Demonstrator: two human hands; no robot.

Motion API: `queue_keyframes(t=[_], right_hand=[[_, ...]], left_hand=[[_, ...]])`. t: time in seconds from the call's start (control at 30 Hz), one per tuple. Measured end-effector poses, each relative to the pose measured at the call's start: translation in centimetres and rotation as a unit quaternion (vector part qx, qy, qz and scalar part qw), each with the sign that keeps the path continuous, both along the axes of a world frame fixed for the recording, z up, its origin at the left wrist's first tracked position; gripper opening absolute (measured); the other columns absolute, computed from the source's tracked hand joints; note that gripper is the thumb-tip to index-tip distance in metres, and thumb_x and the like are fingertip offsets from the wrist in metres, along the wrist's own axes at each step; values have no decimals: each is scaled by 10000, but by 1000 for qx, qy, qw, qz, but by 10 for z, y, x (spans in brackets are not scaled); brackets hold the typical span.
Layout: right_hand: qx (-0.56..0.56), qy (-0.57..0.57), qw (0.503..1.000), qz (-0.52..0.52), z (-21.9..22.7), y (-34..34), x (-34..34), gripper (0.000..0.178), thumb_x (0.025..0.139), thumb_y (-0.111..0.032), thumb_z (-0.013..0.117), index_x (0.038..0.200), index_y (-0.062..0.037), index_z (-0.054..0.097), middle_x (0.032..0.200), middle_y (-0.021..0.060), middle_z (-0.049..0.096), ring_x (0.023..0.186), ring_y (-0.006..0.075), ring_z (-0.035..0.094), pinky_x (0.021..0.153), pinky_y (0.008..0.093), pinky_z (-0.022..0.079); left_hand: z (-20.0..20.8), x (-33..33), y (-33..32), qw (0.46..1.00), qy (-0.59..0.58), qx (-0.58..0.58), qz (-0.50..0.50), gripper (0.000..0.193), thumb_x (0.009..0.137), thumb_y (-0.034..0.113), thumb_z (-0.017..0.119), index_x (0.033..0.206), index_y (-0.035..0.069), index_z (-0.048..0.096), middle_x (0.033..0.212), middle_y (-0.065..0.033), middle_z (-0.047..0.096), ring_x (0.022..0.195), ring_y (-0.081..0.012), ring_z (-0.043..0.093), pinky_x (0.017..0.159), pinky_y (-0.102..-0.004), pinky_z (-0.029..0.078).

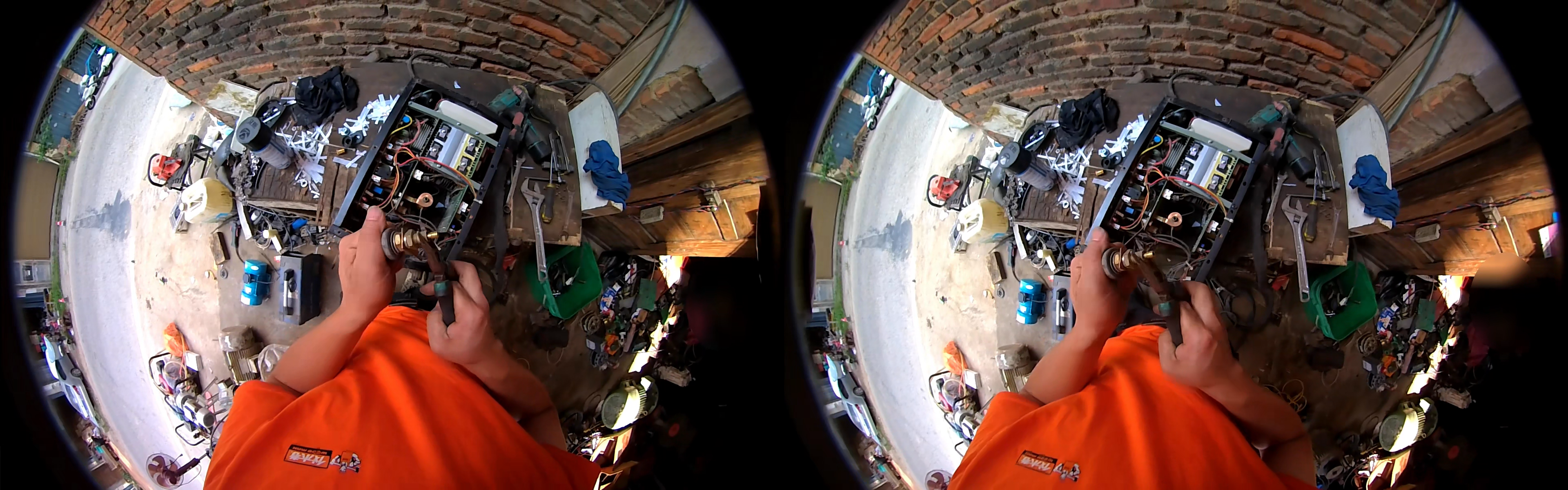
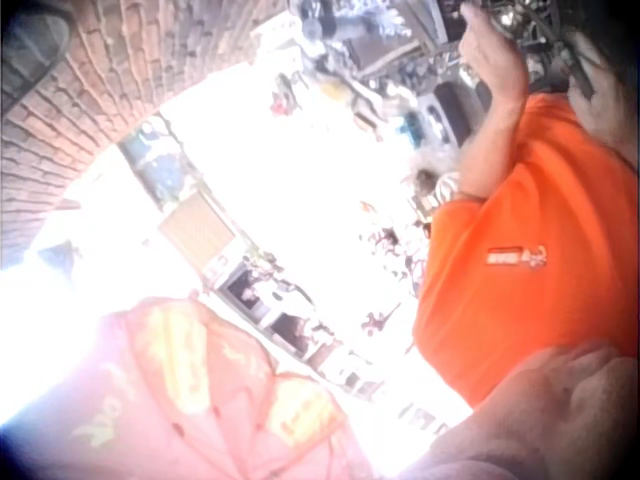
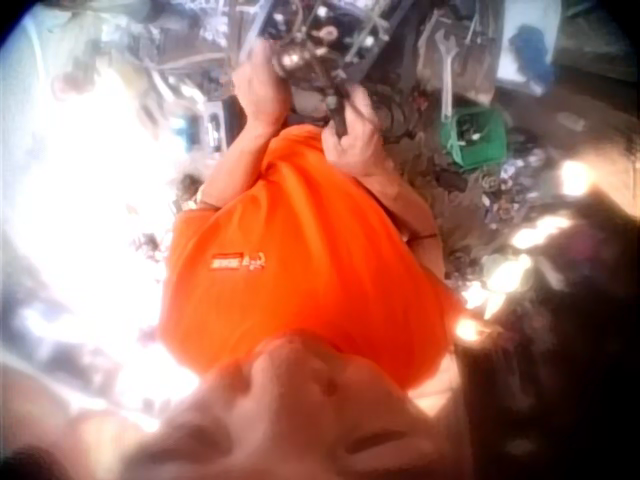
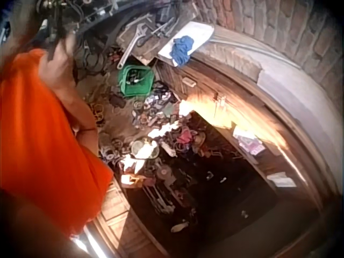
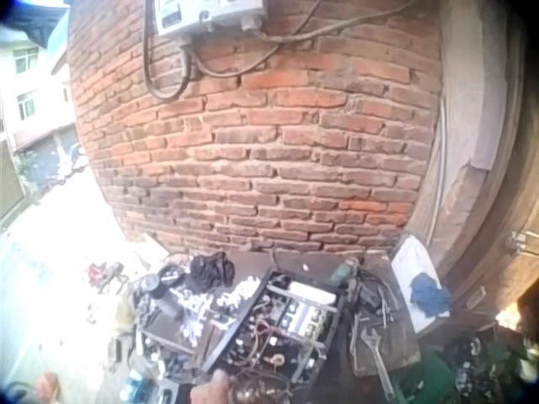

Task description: The person repairs an electronic device by hand, manipulating small components and wires inside an open chassis. They use a wrench to tighten a connector and a screwdriver to adjust internal parts, working at a cluttered outdoor workbench.

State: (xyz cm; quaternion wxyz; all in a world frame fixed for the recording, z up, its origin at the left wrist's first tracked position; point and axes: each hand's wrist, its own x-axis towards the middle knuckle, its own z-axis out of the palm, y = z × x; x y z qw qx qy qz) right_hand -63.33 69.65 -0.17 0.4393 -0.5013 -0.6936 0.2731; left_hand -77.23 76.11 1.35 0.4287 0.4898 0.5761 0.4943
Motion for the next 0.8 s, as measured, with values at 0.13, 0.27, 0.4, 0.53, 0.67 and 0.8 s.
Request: queue_keyframes(t=[0.13,0.27,0.4,0.53,0.67,0.8], right_hand=[[124,-105,986,-26,-19,20,22,238,595,40,599,830,66,581,1074,242,521,927,412,532,828,424,460],[67,-62,996,11,-21,22,31,251,610,44,582,859,57,605,1079,249,522,944,400,547,835,414,470],[-18,8,1000,13,-22,12,32,285,642,50,554,915,17,631,1092,246,529,972,401,559,852,395,474],[-72,62,995,18,-22,4,29,278,671,61,537,927,5,632,1096,232,535,979,388,571,852,382,476],[-75,59,995,27,-18,1,24,265,686,68,530,924,8,630,1095,227,535,986,376,574,857,374,475],[-76,69,995,15,-16,-1,21,266,693,66,530,933,11,631,1091,221,539,995,370,571,864,369,470]], left_hand=[[5,-23,11,787,-413,-412,-200,588,964,517,393,521,133,354,424,22,294,379,-119,232,380,-262,208],[-15,-24,3,923,-229,-248,-183,564,967,541,363,697,73,524,525,2,409,425,-89,334,418,-231,268],[-27,-25,-12,965,-143,-5,-221,403,984,396,443,1086,7,468,773,-12,508,608,-68,437,553,-207,367],[-27,-18,-17,976,-56,79,-194,346,993,330,445,1065,-6,479,853,-34,513,643,-76,460,596,-216,402],[-34,-26,-13,976,-89,12,-200,413,1006,391,375,978,7,523,769,-41,531,578,-84,470,526,-213,378],[-23,-28,-9,959,-149,-122,-208,519,1002,475,307,904,25,545,688,-56,550,504,-98,466,453,-220,339]])
